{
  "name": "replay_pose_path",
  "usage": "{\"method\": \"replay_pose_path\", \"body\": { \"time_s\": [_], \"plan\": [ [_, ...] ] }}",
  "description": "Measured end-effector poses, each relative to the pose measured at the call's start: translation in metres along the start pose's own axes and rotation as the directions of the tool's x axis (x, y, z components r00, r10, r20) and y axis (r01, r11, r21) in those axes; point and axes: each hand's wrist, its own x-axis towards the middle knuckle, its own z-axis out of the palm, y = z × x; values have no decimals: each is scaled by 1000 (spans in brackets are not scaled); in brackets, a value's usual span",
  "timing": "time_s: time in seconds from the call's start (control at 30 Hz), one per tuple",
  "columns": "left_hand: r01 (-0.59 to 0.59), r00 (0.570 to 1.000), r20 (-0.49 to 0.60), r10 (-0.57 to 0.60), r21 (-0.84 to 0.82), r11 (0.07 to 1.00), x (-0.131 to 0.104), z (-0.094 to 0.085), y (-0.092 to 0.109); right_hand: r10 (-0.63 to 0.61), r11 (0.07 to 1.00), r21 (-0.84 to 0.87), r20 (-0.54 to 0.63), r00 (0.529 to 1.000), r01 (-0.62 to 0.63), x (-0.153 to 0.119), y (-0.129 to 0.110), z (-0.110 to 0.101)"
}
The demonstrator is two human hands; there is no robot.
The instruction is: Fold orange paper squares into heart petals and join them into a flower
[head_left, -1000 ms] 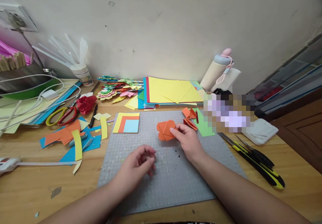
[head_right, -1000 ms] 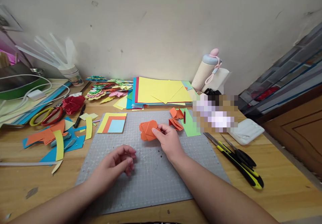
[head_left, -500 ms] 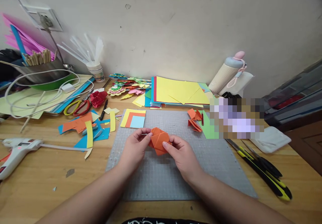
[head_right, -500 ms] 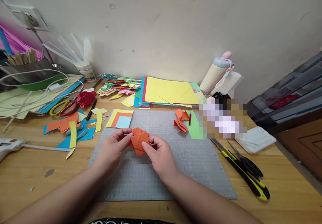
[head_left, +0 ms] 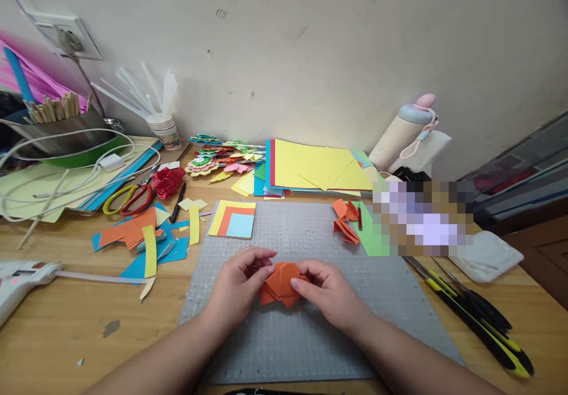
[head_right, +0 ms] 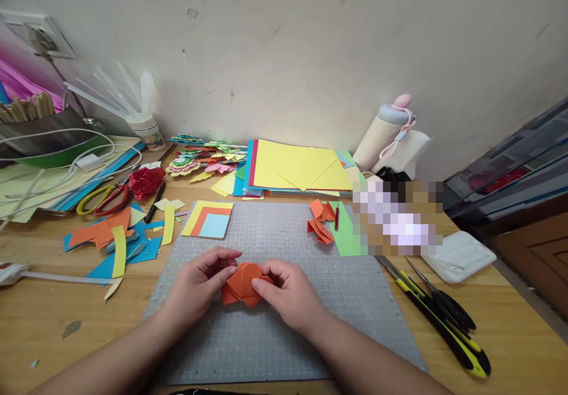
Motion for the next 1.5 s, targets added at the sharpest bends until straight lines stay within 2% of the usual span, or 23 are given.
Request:
{"method": "replay_pose_path", "body": {
  "time_s": [0.17,0.47,0.63,0.8,0.93,1.0,1.1,1.13,1.2,1.23,1.33,1.4,1.5],
  "plan": [
    [31,1000,2,-30,-15,999,-1,2,-4,27,1000,1,-30,999,-27,-1,4,2],
    [62,998,-20,-63,-62,996,6,-1,-7,-15,1000,-22,-149,989,12,2,7,-2],
    [26,998,-59,-24,19,999,13,-5,-11,-5,997,-72,-226,974,-12,5,-2,-13],
    [-52,997,-47,65,224,973,13,-4,-10,65,948,-276,-324,944,-160,13,-7,-35],
    [-117,976,-125,180,399,909,7,-7,4,54,797,-543,-373,926,-265,15,-8,-44],
    [-129,960,-163,227,464,877,3,-19,15,8,681,-668,-404,915,-301,13,-9,-43],
    [-115,932,-234,276,531,840,-2,-58,28,-36,507,-778,-449,893,-371,10,-11,-39],
    [-84,921,-271,279,561,823,-3,-76,30,-42,460,-798,-457,888,-389,9,-11,-37],
    [93,917,-328,226,727,680,-4,-112,26,-47,393,-824,-461,886,-408,8,-12,-36],
    [169,926,-327,189,806,567,-4,-128,22,-50,373,-833,-458,888,-408,8,-12,-35],
    [195,945,-291,148,867,459,-2,-161,3,-77,362,-848,-440,895,-386,7,-13,-36],
    [177,951,-264,161,892,415,0,-169,-9,-108,379,-852,-429,897,-362,7,-13,-37],
    [180,947,-259,191,919,351,6,-169,-18,-153,414,-850,-416,896,-324,7,-12,-38]
  ]
}}
